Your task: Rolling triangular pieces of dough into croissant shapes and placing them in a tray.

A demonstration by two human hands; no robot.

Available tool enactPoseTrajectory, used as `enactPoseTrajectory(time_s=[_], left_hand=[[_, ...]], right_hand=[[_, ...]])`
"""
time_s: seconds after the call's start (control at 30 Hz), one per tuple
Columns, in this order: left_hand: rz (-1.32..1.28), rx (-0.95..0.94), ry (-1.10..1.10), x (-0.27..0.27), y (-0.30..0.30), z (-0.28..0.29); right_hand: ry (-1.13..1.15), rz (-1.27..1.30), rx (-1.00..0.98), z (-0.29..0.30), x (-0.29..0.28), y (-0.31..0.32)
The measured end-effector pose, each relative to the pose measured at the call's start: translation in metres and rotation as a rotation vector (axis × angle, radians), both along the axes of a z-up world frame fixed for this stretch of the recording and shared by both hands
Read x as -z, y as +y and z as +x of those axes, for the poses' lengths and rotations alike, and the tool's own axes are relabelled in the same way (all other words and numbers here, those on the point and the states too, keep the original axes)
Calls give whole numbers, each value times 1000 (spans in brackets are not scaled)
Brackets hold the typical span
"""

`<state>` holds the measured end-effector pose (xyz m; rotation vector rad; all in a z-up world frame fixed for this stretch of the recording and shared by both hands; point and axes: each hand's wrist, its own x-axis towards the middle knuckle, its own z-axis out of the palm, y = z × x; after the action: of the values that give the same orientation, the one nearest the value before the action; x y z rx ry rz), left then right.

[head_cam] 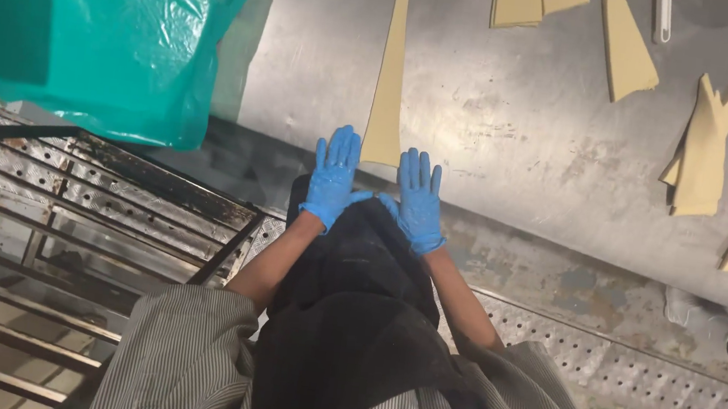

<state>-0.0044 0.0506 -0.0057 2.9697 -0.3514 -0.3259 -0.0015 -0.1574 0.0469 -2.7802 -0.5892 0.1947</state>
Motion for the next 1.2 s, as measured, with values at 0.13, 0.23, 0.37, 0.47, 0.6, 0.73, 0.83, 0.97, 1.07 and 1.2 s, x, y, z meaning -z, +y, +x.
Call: enactPoseTrajectory(time_s=[0.13,0.23,0.37,0.47,0.6,0.73,0.83,0.97,1.07,1.2], left_hand=[[-222,-4,-55,8,3,-29],[-177,112,-45,7,-5,-40],[-115,169,-113,15,-14,-37],[-121,159,-66,14,-18,-33],[-76,145,-58,15,-20,-31],[-72,139,-47,8,-21,-27],[-60,134,-66,11,-21,-21],[-127,116,-189,21,-23,-13],[-182,107,-114,14,-22,-11],[-172,117,-211,17,-25,-15]], right_hand=[[21,134,-19,-21,11,-7],[46,54,-114,-29,20,-3],[23,-17,-177,-23,32,6],[-10,-56,-188,-19,39,7],[-12,-69,-191,-16,38,11],[12,-48,-171,-11,37,14],[9,-50,-161,-5,39,17],[3,-25,-144,1,39,17],[-26,-13,-117,1,32,19],[26,14,-147,5,31,21]])
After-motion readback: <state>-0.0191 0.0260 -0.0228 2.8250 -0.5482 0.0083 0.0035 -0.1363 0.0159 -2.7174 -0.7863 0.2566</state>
